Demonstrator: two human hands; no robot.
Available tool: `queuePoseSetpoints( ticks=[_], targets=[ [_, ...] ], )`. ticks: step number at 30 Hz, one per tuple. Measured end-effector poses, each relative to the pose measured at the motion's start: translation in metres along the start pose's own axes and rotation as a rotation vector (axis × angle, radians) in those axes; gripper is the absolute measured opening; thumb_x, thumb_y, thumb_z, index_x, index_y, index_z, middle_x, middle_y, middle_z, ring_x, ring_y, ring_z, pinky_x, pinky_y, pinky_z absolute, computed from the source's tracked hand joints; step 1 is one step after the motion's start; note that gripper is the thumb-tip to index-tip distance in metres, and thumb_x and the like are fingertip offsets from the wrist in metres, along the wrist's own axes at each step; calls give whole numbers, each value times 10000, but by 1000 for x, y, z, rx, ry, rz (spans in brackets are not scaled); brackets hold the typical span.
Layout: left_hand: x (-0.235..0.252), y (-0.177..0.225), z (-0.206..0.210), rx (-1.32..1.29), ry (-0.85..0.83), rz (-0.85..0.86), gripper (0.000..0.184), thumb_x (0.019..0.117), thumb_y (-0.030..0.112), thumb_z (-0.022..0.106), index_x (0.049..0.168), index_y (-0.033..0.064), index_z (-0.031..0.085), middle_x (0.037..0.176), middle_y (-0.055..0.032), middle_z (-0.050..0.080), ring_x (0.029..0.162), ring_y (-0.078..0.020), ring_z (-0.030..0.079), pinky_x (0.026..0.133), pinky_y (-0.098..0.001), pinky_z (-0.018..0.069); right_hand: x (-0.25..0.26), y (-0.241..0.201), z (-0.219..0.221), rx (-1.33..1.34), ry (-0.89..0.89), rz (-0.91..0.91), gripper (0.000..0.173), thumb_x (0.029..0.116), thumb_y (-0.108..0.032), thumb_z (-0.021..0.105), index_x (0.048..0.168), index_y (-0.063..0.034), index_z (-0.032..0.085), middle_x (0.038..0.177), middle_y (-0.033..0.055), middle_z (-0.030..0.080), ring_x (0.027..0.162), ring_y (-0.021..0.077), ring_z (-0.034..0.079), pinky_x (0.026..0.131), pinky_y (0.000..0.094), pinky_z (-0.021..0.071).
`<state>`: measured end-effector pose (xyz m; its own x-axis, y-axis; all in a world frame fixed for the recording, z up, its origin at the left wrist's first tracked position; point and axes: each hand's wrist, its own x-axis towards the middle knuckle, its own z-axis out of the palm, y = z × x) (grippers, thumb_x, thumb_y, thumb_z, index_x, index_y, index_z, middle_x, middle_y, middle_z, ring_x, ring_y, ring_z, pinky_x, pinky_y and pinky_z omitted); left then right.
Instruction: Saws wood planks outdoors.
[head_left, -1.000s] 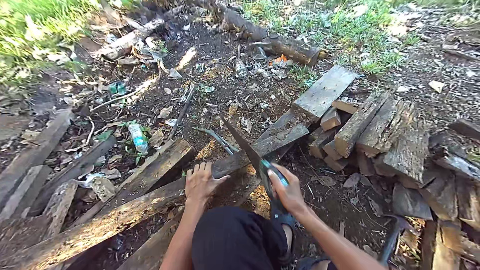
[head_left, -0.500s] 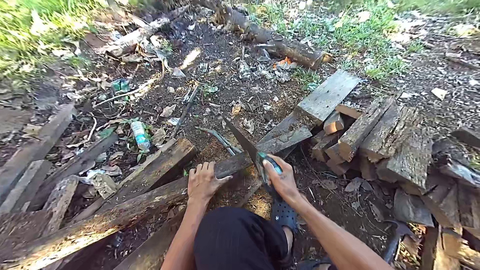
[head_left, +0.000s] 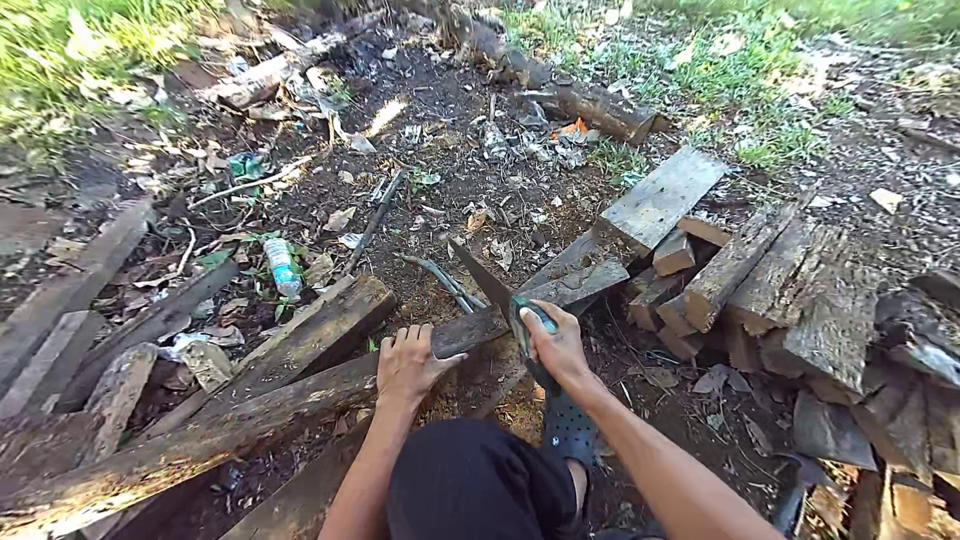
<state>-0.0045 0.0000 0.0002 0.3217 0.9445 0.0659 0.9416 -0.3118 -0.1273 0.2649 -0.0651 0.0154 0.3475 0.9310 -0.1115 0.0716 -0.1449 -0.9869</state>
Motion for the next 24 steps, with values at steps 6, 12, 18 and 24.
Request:
queuePoseSetpoints(
  ticks=[6,12,18,24],
  targets=[
    [-3,-1,1,-4,23,17,1078,692,1010,433,1236,117,697,1136,-102,728,1056,-308,685,941,-543,512,-170,15,-87,-93,39,-46,398,1014,-247,596,1343,-25,634,941,73,737,579,152,662,515,364,610],
    [-3,0,7,15,33,14,1061,692,1006,442,1225,126,701,1118,-91,729,1039,-305,683,917,-543,513,-147,15,-79,-94,33,-68,384,1032,-269,583,1338,-46,646,834,63,721,545,167,644,490,384,599],
    [-4,-1,2,-2,-32,6,1080,687,1013,432,1258,133,690,1171,-87,722,1090,-294,675,948,-539,506,-21,18,-7,10,7,-25,411,1010,-345,628,1310,-66,656,827,88,705,529,185,638,506,378,598],
    [-1,4,2,0,-10,11,1098,692,1015,415,1253,113,695,1151,-106,726,1066,-318,683,945,-548,510,-214,14,-116,-115,38,-13,398,1026,-219,579,1345,17,606,882,84,727,579,159,666,527,378,616]
  ],
)
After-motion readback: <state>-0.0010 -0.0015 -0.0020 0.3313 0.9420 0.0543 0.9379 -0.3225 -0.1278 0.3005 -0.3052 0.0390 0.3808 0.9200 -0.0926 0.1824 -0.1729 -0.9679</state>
